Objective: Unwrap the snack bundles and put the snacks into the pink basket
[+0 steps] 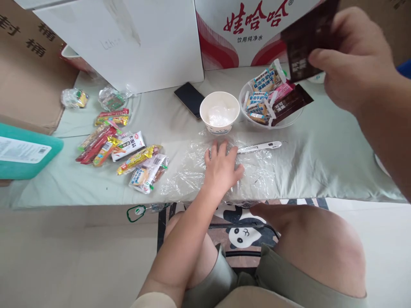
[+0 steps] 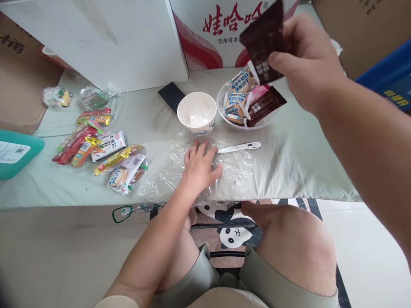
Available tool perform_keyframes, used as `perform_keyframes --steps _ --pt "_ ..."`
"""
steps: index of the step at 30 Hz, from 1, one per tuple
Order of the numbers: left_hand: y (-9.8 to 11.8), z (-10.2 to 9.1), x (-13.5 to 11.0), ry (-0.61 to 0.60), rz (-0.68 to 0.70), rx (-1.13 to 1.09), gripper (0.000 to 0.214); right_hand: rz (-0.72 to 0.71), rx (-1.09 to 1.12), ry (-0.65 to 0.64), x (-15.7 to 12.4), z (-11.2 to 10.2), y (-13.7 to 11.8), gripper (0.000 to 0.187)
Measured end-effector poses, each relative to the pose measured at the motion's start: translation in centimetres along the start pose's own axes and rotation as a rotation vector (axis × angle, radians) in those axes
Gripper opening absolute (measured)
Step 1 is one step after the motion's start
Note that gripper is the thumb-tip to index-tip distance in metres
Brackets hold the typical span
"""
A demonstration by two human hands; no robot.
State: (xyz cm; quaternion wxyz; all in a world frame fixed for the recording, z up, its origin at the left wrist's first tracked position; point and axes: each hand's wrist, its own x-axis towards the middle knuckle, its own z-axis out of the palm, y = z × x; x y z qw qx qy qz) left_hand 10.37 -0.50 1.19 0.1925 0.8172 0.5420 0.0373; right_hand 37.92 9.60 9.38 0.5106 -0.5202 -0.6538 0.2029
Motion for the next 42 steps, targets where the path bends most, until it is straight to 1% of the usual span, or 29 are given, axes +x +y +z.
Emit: perform_keyframes --steps 1,2,3,6,8,9,11,13,14,16,18,21,24,27,30,32,33,36,37,39,40,42 --pt "0.0 0.0 0.0 0.009 0.005 0.002 0.047 -0.014 0.114 -0.002 -1.4 -0.4 0.1 0.030" --pt "0.0 0.1 0.0 0.018 0.007 0.004 0.047 -0.019 0.147 -0.003 -2.6 -0.7 0.4 0.039" --pt "0.0 0.2 0.0 0.022 0.008 0.006 0.047 -0.023 0.117 -0.023 -3.8 -1.0 0.8 0.047" --pt "0.1 0.3 0.1 0.023 0.000 0.018 0.047 -0.012 0.072 -0.053 -6.2 -1.1 2.5 0.054" --pt "0.3 0.4 0.2 0.020 -0.009 0.025 0.047 0.015 0.061 -0.069 -7.1 -0.9 3.5 0.055" --pt "0.3 0.4 0.2 0.021 -0.012 0.028 0.047 0.034 0.013 -0.082 -7.3 -0.8 3.8 0.053" --pt "0.4 0.5 0.3 0.029 -0.014 0.026 0.047 0.072 -0.170 -0.125 -7.6 -0.6 4.2 0.041" --pt "0.5 0.6 0.4 0.036 -0.027 0.014 0.048 0.069 -0.372 -0.172 -7.6 -0.6 4.1 0.026" --pt "0.6 0.7 0.5 0.037 -0.034 0.008 0.049 0.050 -0.444 -0.184 -7.6 -0.6 4.0 0.023" --pt "0.6 0.9 0.6 0.035 -0.048 0.003 0.052 0.018 -0.525 -0.186 -7.4 -0.8 3.8 0.021" --pt "0.6 1.0 0.6 0.029 -0.049 0.008 0.054 0.003 -0.557 -0.195 -7.2 -1.0 3.7 0.019" --pt "0.6 0.8 0.5 0.015 -0.044 0.012 0.054 -0.030 -0.551 -0.272 -6.9 -1.7 4.0 0.018" --pt "0.5 0.5 0.3 -0.007 -0.033 0.002 0.054 -0.035 -0.524 -0.361 -6.6 -2.4 4.8 0.024" --pt "0.4 0.2 0.1 -0.021 -0.021 -0.007 0.055 -0.051 -0.568 -0.399 -6.1 -2.8 5.7 0.028" --pt "0.4 0.1 0.0 -0.027 -0.019 -0.002 0.055 -0.080 -0.655 -0.376 -5.5 -2.4 5.9 0.022" --pt "0.4 0.1 0.0 -0.029 -0.021 0.000 0.054 -0.091 -0.673 -0.342 -5.5 -1.8 5.4 0.020" --pt "0.4 0.1 0.0 -0.028 -0.023 0.001 0.054 -0.099 -0.665 -0.315 -5.7 -1.4 4.9 0.023" --pt "0.4 0.2 0.0 -0.021 -0.021 0.002 0.053 -0.121 -0.610 -0.166 -6.8 0.0 3.1 0.038" --pt "0.4 0.3 0.0 -0.016 -0.018 0.003 0.052 -0.121 -0.589 -0.107 -7.2 0.5 2.6 0.038" --pt "0.3 0.4 0.0 -0.008 -0.015 0.001 0.052 -0.133 -0.566 -0.022 -7.8 1.3 1.8 0.028" --pt "0.3 0.5 0.1 -0.006 -0.015 -0.002 0.052 -0.146 -0.562 -0.007 -8.0 1.6 1.7 0.021" --pt "0.3 0.6 0.1 -0.006 -0.017 -0.008 0.053 -0.166 -0.559 -0.021 -8.0 2.0 1.6 0.013"
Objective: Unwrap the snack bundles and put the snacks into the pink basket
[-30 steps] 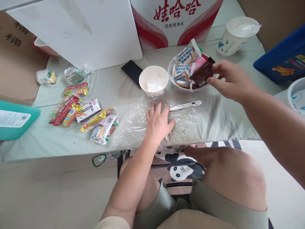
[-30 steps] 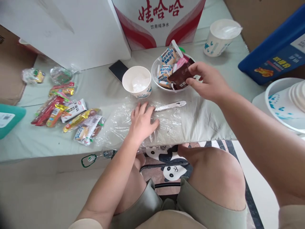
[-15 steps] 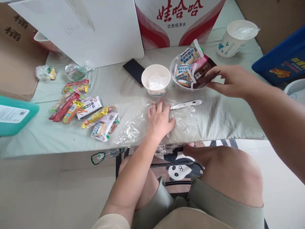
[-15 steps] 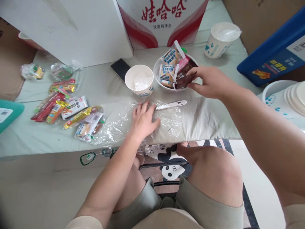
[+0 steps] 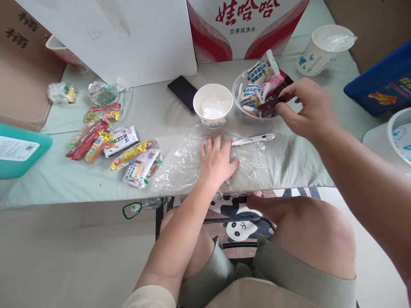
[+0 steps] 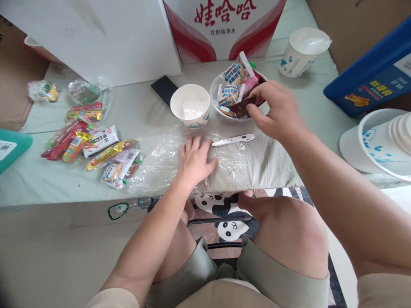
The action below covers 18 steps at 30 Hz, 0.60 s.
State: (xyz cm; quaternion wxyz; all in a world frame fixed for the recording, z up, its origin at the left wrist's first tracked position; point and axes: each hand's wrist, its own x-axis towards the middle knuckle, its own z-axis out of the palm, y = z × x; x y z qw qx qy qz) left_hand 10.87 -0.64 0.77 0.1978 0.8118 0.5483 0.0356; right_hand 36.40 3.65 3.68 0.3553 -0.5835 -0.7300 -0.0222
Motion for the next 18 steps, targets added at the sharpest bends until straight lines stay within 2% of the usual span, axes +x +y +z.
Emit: perform_keyframes --steps 3,5,6,8,9,10,11,12,14,16,18 --pt "0.1 0.1 0.1 0.005 -0.016 -0.004 0.055 0.011 -0.011 -0.023 -0.3 -0.3 -0.4 0.022" --pt "0.0 0.2 0.0 0.015 -0.028 -0.006 0.056 0.024 -0.040 0.042 -1.6 -1.0 -1.5 0.034" --pt "-0.1 0.2 0.0 0.023 -0.033 -0.008 0.056 0.017 -0.050 0.112 -2.8 -1.4 -2.4 0.036" --pt "-0.2 0.3 0.0 0.040 -0.051 -0.019 0.057 0.000 -0.056 0.211 -6.1 -1.8 -5.0 0.025" --pt "-0.3 0.4 0.1 0.048 -0.066 -0.024 0.058 -0.032 -0.012 0.208 -8.0 -1.8 -6.4 0.022" --pt "-0.4 0.5 0.1 0.054 -0.087 -0.027 0.058 -0.075 0.043 0.136 -10.0 -1.5 -7.8 0.023" --pt "-0.5 0.5 0.2 0.059 -0.107 -0.028 0.059 -0.111 0.083 -0.006 -11.8 -1.1 -9.1 0.024" --pt "-0.6 0.6 0.2 0.066 -0.122 -0.027 0.059 -0.180 0.094 -0.112 -13.4 -0.6 -10.2 0.025" --pt "-0.8 0.6 0.2 0.092 -0.136 -0.025 0.059 -0.230 0.058 -0.324 -15.6 0.6 -11.4 0.027" --pt "-1.1 0.4 0.1 0.126 -0.132 -0.029 0.058 -0.225 0.011 -0.431 -16.4 1.7 -11.6 0.030" --pt "-1.6 -0.1 -0.4 0.170 -0.116 -0.036 0.056 -0.180 -0.020 -0.454 -16.5 2.3 -11.3 0.030"
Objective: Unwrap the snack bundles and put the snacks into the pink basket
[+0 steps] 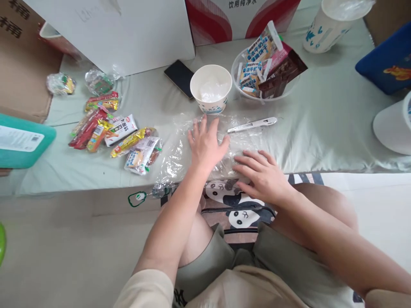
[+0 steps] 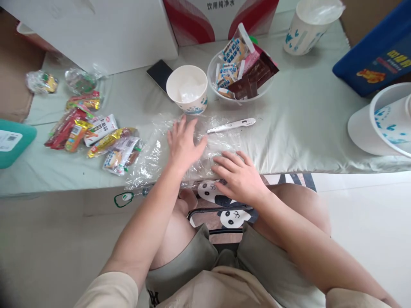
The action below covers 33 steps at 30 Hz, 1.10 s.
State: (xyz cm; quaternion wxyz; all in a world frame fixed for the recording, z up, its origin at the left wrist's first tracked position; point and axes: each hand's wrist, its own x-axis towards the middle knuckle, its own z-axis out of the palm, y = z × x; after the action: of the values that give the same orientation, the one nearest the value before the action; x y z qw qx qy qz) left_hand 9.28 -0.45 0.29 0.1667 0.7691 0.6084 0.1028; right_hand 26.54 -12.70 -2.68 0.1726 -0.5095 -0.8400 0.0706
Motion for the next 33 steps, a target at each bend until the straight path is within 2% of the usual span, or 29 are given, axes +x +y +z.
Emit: perform_keyframes --steps 3,6,10,13,15,16,18,20,24,27,30,33 --pt "-1.3 -1.1 -1.0 0.103 0.032 -0.026 0.053 0.082 0.002 0.039 0.2 -0.1 0.5 0.021" --pt "-3.2 -2.2 -2.5 0.192 0.063 -0.074 0.039 0.148 0.004 0.080 0.0 -0.5 0.7 0.016" --pt "-5.6 -3.6 -5.1 0.214 0.185 -0.118 0.020 0.234 0.010 0.120 -0.6 -0.9 1.2 0.015" --pt "-6.8 -4.7 -7.4 0.045 0.410 -0.142 0.025 0.246 0.000 0.123 -0.9 -0.8 1.9 0.016" --pt "-7.2 -5.2 -8.8 -0.135 0.523 -0.092 0.048 0.233 -0.014 0.108 -1.0 -0.8 2.1 0.018" --pt "-7.3 -5.2 -9.4 -0.208 0.537 -0.044 0.057 0.230 -0.020 0.104 -1.1 -0.8 2.2 0.019" --pt "-7.3 -5.0 -10.1 -0.285 0.502 0.046 0.055 0.226 -0.024 0.113 -1.2 -1.1 2.2 0.024" --pt "-7.2 -4.7 -10.2 -0.274 0.470 0.069 0.041 0.166 0.001 0.109 -1.5 -1.5 2.0 0.034" --pt "-6.7 -4.7 -9.8 -0.151 0.452 -0.141 0.029 -0.105 0.109 -0.037 -2.6 -1.9 1.5 0.065" --pt "-6.2 -5.0 -9.7 -0.108 0.352 -0.333 0.031 -0.164 0.103 -0.117 -3.3 -1.6 1.4 0.078" --pt "-6.1 -5.2 -9.8 -0.154 0.235 -0.437 0.031 -0.114 0.049 -0.096 -3.5 -1.1 1.6 0.063" --pt "-6.5 -5.4 -9.6 -0.190 0.175 -0.470 0.033 -0.058 0.091 0.025 -3.2 -0.9 2.0 0.028"
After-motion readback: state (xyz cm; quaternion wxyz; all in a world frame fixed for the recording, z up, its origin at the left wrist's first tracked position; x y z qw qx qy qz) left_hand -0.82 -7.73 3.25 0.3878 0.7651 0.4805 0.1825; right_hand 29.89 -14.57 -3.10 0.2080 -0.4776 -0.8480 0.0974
